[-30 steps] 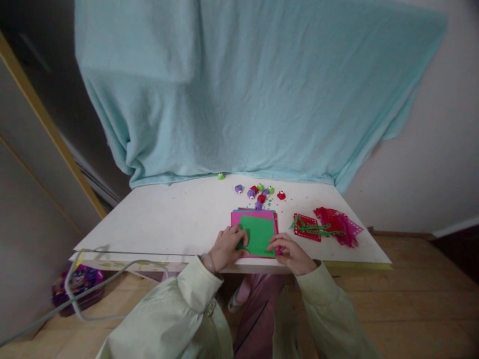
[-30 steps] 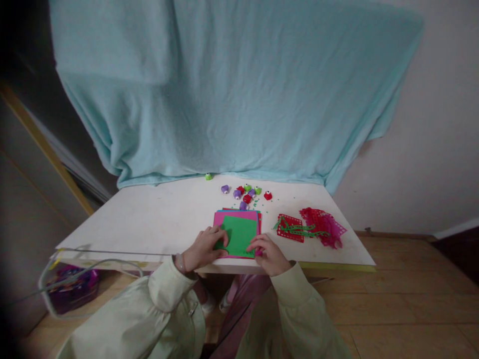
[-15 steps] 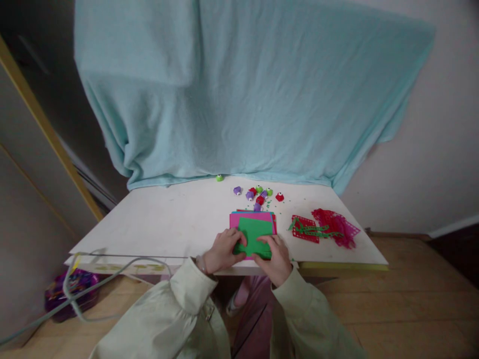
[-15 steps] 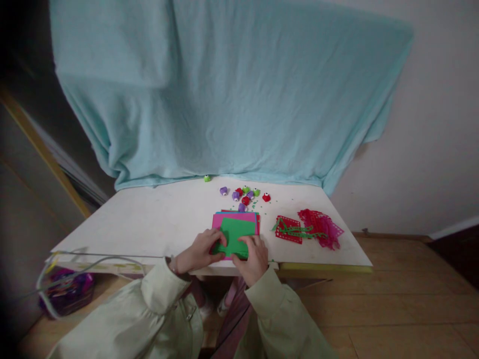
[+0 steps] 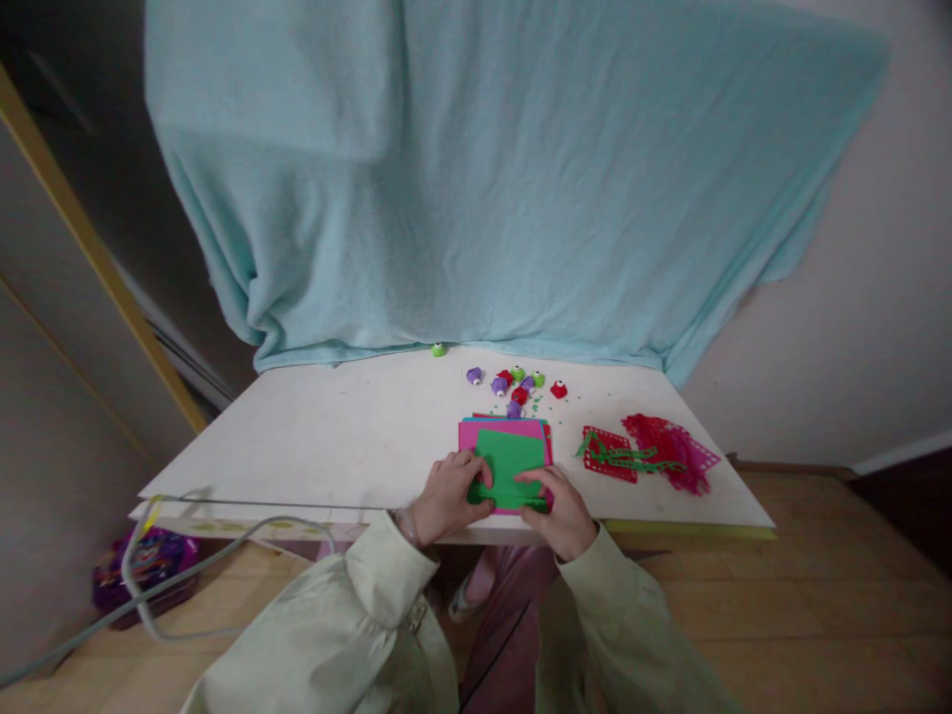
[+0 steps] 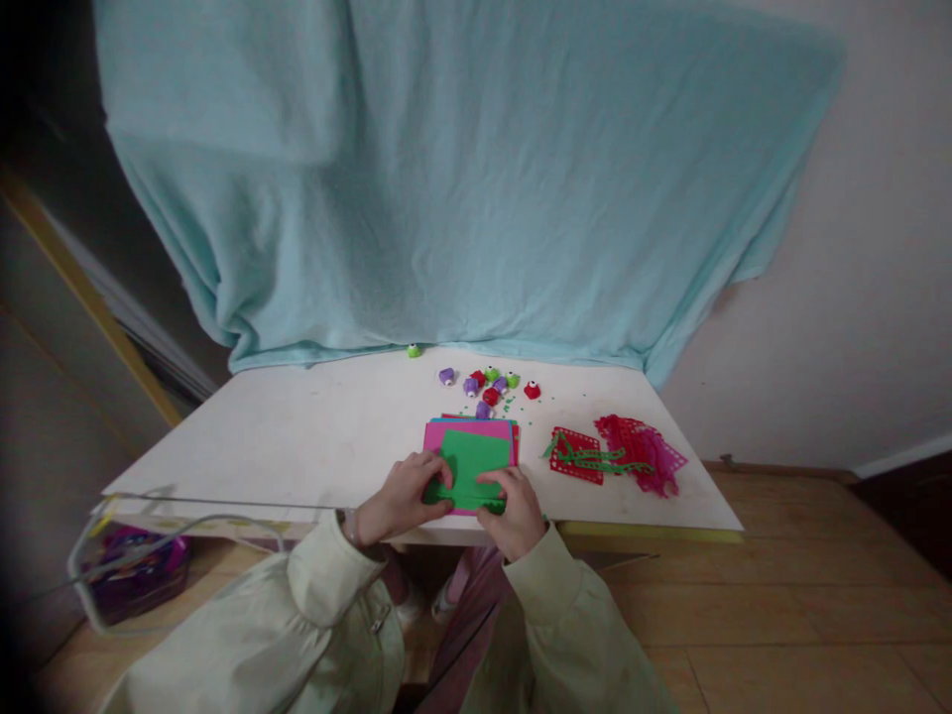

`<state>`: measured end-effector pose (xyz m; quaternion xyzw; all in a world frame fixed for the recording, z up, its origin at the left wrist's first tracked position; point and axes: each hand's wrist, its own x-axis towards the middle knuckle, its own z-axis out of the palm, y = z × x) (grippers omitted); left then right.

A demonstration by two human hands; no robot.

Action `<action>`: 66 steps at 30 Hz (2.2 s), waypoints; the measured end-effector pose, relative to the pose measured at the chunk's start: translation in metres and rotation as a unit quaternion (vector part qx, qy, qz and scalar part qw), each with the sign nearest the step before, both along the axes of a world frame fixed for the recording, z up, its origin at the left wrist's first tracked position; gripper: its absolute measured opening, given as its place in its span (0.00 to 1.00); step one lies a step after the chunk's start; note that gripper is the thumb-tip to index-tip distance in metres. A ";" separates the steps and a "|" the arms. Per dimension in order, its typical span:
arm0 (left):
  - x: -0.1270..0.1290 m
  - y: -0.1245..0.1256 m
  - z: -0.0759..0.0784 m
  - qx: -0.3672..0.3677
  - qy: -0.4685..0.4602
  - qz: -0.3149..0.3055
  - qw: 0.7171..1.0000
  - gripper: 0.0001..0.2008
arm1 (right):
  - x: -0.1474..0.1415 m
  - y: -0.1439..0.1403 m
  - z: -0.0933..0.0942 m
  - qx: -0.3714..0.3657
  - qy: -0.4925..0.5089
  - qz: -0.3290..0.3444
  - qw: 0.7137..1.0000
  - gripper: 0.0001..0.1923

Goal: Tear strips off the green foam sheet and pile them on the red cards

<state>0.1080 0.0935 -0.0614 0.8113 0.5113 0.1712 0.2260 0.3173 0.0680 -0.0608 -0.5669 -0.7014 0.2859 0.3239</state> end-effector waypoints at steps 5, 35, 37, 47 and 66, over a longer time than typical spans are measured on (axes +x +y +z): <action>-0.001 0.000 0.001 -0.009 -0.004 -0.006 1.000 0.13 | 0.014 0.001 0.002 -0.014 0.035 0.035 0.999 0.20; 0.006 -0.003 0.016 -0.017 0.029 -0.002 0.999 0.12 | 0.035 0.003 0.003 -0.020 0.069 0.101 0.992 0.16; -0.003 0.002 0.018 -0.039 -0.005 -0.040 0.998 0.09 | 0.035 0.003 0.004 -0.017 0.067 0.100 0.993 0.16; -0.029 0.018 0.014 -0.086 -0.116 -0.185 0.972 0.20 | 0.010 -0.006 0.002 0.095 -0.048 0.022 0.994 0.12; -0.027 0.017 -0.001 -0.098 -0.266 -0.080 0.956 0.19 | -0.057 -0.010 0.005 0.086 -0.076 0.089 0.989 0.06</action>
